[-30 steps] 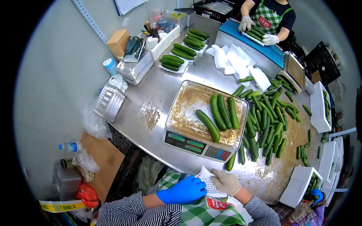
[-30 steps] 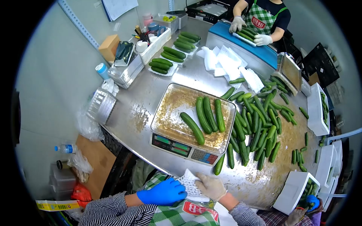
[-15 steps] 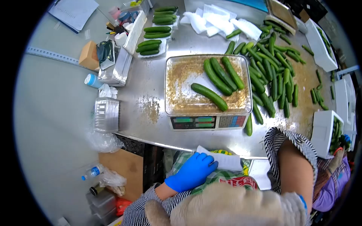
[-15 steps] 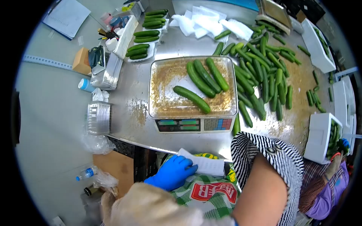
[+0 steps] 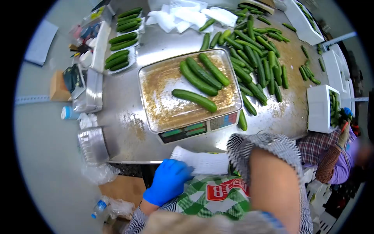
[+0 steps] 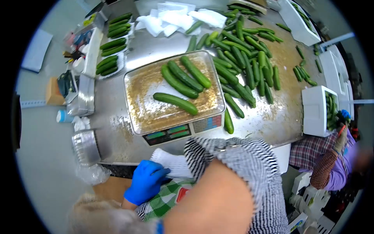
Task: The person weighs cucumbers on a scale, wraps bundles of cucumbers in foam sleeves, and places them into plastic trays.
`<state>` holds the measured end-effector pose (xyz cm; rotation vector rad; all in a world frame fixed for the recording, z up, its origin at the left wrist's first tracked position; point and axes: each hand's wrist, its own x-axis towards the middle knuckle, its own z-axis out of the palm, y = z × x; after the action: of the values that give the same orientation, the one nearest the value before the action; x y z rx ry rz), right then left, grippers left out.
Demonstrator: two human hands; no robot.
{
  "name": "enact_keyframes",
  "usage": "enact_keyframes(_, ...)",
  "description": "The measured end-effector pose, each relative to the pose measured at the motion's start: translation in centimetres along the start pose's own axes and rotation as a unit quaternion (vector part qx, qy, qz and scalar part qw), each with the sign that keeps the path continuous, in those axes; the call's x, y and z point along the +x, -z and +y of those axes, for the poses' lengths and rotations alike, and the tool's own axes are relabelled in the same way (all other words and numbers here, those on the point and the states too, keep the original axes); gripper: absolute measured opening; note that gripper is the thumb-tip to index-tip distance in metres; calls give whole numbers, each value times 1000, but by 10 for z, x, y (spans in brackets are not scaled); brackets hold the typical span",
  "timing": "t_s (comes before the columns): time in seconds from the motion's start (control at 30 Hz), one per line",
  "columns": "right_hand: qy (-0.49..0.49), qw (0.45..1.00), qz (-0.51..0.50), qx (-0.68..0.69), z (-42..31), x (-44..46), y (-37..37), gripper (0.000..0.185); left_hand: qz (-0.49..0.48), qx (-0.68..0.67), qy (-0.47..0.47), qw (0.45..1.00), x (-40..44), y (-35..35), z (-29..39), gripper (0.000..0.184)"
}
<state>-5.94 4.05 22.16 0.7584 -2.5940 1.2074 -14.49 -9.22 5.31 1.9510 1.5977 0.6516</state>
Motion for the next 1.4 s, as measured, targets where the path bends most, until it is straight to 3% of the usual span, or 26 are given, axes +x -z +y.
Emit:
enact_keyframes(0.1, -24, 997, 68, 0, 25, -6, 5, 21, -24, -2, 4, 1000, -4, 10, -12, 28)
enact_keyframes(0.17, -134, 979, 128, -91, 57, -27, 6, 21, -31, 21, -3, 999, -9, 14, -21, 25)
enact_keyframes(0.2, -225, 945, 143, -191, 80, -48, -5, 20, -30, 33, -3, 999, -10, 16, -25, 24)
enact_keyframes(0.27, -414, 825, 111, -368, 125, -90, -28, 24, -10, 1, -3, 1000, -13, 21, -31, 23)
enact_keyframes(0.33, -573, 703, 15, -421, 150, -131, -61, 29, -2, -9, 3, 1000, -14, 20, -37, 29)
enact_keyframes(0.43, -601, 706, 48, -372, 163, -151, -81, 39, -18, -5, -10, 1000, -12, 19, -46, 28)
enact_keyframes(0.57, -570, 760, 203, -238, 173, -136, -81, 39, -32, -10, -29, 999, -4, 16, -50, 30)
enact_keyframes(0.67, -590, 735, 222, -251, 169, -138, -63, 36, -30, -2, -21, 999, -4, 23, -54, 29)
enact_keyframes(0.73, -503, 678, 378, -380, 170, -159, -50, 22, -6, -3, 0, 1000, -9, 25, -59, 28)
enact_keyframes(0.8, -589, 607, 350, -402, 168, -179, -30, 19, 4, -2, 13, 1000, -15, 26, -60, 27)
enact_keyframes(0.9, -604, 627, 346, -350, 175, -191, -12, 31, 12, 2, 13, 1000, -12, 25, -57, 24)
enact_keyframes(1.0, -625, 671, 258, -305, 198, -197, -17, 37, 18, -2, 10, 1000, -11, 23, -55, 23)
enact_keyframes(1.03, -648, 657, 244, -300, 204, -197, -15, 39, 20, -3, 8, 1000, -11, 23, -55, 23)
enact_keyframes(1.13, -630, 680, 261, -269, 209, -206, -9, 39, 22, -5, 14, 1000, -12, 24, -53, 23)
enact_keyframes(1.17, -610, 702, 315, -192, 205, -209, -3, 42, 21, -5, 15, 1000, -13, 25, -52, 22)
enact_keyframes(1.2, -615, 684, 392, -34, 201, -213, 1, 47, 25, -2, 16, 1000, -14, 26, -53, 22)
enact_keyframes(1.33, -574, 667, 469, 76, 149, -181, 2, 46, 36, -3, 24, 999, -23, 22, -53, 22)
enact_keyframes(1.4, -565, 697, 441, 3, 149, -165, -23, 44, 34, -9, 19, 999, -22, 19, -53, 22)
